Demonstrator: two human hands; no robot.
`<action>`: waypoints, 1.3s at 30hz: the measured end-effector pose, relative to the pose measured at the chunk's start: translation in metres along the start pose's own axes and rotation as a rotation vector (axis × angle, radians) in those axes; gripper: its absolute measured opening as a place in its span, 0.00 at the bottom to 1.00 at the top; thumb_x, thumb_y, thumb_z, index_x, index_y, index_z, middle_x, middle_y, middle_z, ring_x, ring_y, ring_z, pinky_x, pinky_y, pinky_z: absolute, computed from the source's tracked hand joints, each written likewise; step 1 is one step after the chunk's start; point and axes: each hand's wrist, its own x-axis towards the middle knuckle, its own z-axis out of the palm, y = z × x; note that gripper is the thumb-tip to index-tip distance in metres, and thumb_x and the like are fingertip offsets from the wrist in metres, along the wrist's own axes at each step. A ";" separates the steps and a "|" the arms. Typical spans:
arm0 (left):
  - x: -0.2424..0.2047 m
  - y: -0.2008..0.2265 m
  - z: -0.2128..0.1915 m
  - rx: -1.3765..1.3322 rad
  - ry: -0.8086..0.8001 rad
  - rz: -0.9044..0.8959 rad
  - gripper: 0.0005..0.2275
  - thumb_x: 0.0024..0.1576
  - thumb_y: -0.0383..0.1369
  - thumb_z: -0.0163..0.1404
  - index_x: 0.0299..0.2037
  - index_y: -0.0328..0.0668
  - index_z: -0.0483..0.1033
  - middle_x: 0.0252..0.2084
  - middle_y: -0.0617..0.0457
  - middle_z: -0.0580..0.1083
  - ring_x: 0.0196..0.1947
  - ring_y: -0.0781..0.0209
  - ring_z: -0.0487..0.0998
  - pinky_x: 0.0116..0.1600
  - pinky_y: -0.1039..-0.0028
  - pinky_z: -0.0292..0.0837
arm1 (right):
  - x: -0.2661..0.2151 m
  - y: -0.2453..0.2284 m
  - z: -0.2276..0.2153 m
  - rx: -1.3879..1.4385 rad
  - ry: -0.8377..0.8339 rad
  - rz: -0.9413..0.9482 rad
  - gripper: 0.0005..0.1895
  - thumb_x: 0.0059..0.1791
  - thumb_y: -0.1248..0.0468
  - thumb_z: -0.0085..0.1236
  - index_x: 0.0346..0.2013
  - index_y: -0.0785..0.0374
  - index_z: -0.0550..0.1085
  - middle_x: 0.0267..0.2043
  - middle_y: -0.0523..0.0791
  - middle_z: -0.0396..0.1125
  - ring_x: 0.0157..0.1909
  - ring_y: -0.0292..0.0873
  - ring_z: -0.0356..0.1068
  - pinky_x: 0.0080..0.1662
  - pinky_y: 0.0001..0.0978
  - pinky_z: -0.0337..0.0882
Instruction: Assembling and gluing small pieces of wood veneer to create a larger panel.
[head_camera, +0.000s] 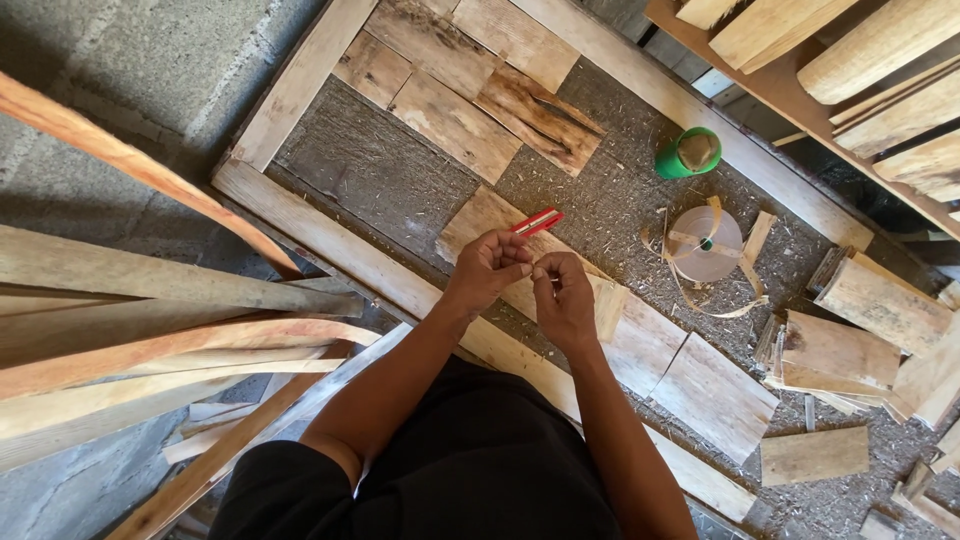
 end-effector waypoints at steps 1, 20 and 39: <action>0.001 0.002 -0.001 0.003 -0.003 -0.003 0.18 0.53 0.17 0.59 0.53 0.31 0.73 0.42 0.52 0.77 0.41 0.68 0.78 0.50 0.79 0.78 | 0.001 0.001 0.000 0.002 0.005 0.002 0.02 0.55 0.72 0.52 0.41 0.65 0.69 0.40 0.43 0.65 0.40 0.34 0.65 0.42 0.25 0.69; 0.070 0.018 -0.027 0.204 0.090 -0.110 0.17 0.52 0.18 0.58 0.50 0.33 0.67 0.38 0.48 0.76 0.36 0.64 0.78 0.43 0.76 0.81 | 0.010 0.016 -0.004 -0.099 0.085 0.219 0.26 0.54 0.69 0.53 0.66 0.69 0.61 0.54 0.50 0.66 0.44 0.41 0.68 0.41 0.30 0.75; 0.346 0.048 -0.145 1.031 0.412 0.016 0.14 0.54 0.25 0.59 0.45 0.40 0.66 0.39 0.45 0.77 0.40 0.54 0.80 0.45 0.67 0.75 | -0.090 0.057 -0.048 -0.489 0.202 0.470 0.28 0.52 0.66 0.55 0.66 0.71 0.62 0.57 0.58 0.67 0.46 0.51 0.75 0.40 0.40 0.79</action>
